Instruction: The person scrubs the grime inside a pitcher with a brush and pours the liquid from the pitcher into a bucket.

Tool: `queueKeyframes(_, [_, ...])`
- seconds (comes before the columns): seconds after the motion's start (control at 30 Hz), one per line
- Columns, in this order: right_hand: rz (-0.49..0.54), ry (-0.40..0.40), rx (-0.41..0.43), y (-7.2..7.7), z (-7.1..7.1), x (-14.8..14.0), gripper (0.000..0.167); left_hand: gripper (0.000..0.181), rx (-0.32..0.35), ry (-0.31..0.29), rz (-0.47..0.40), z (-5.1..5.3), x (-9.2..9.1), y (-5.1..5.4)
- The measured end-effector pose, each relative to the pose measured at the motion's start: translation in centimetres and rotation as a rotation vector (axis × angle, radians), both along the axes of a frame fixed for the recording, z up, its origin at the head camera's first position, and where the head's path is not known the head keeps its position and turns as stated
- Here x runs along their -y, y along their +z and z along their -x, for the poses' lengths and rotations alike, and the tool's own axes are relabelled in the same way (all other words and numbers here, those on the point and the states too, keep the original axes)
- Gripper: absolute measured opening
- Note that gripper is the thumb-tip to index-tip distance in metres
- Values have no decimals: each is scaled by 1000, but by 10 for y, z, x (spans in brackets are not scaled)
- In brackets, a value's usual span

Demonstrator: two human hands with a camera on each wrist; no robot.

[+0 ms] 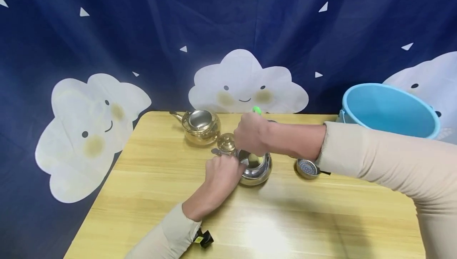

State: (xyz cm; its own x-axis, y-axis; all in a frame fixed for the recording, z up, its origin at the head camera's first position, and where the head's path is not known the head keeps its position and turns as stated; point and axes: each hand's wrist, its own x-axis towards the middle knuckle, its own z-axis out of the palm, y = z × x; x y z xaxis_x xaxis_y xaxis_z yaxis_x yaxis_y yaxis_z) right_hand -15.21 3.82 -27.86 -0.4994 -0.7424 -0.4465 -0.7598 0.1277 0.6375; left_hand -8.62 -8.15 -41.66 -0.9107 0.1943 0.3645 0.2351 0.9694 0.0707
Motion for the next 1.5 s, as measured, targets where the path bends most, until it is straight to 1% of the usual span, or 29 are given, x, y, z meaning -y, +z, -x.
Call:
queueKeyframes(0.07, [4, -61, 59, 2, 8, 1, 13, 49, -3, -3, 9, 0, 0, 1])
queueKeyframes(0.17, [49, -178, 163, 4, 19, 0, 12, 49, -10, -7, 18, 0, -1, 1])
queueKeyframes(0.27, [128, -283, 265, 3, 27, -7, 21, 48, -13, -7, 23, 0, -1, 1])
queueKeyframes(0.33, [186, -336, 332, 1, 31, -13, 29, 49, -7, -3, 23, 0, -1, 1])
queueKeyframes(0.4, [226, -369, 397, -1, 34, -20, 33, 49, 4, -1, 24, 0, 0, 1])
queueKeyframes(0.53, [309, -424, 511, -6, 36, -34, 33, 50, 25, -9, 27, 0, 0, 1])
queueKeyframes(0.6, [362, -417, 530, -9, 34, -41, 26, 49, 32, -12, 21, 0, 0, 0])
queueKeyframes(0.67, [411, -401, 526, -13, 30, -47, 14, 49, 38, -15, 14, 1, 1, 0])
queueKeyframes(0.7, [433, -392, 517, -15, 27, -50, 10, 48, 39, -16, 8, 1, 1, 1])
queueKeyframes(0.8, [495, -337, 456, -22, 17, -57, 18, 48, 53, -19, 2, 1, 1, 1])
queueKeyframes(0.87, [525, -307, 400, -26, 9, -60, 18, 49, 62, -21, 4, 2, 1, 1])
queueKeyframes(0.93, [560, -247, 316, -33, 0, -63, 12, 50, 71, -22, 5, 2, 1, 2])
queueKeyframes(1.0, [577, -182, 218, -39, -10, -65, 5, 53, 80, -23, 6, 2, 1, 2])
queueKeyframes(1.03, [583, -137, 162, -42, -14, -66, 3, 53, 84, -21, 5, 2, 1, 3])
queueKeyframes(1.13, [597, -2, -1, -51, -27, -66, 14, 53, 94, -21, -5, 2, 2, 3])
queueKeyframes(1.23, [602, 102, -115, -56, -38, -62, 19, 51, 100, -20, -10, 2, 2, 3])
queueKeyframes(1.33, [575, 163, -211, -58, -47, -55, 24, 52, 85, -14, 1, 2, 1, 2])
queueKeyframes(1.43, [476, 179, -321, -55, -53, -47, 31, 52, 47, -5, 14, 2, 0, 2])
queueKeyframes(1.5, [406, 178, -372, -52, -54, -41, 32, 50, 30, 2, 19, 2, -1, 2])
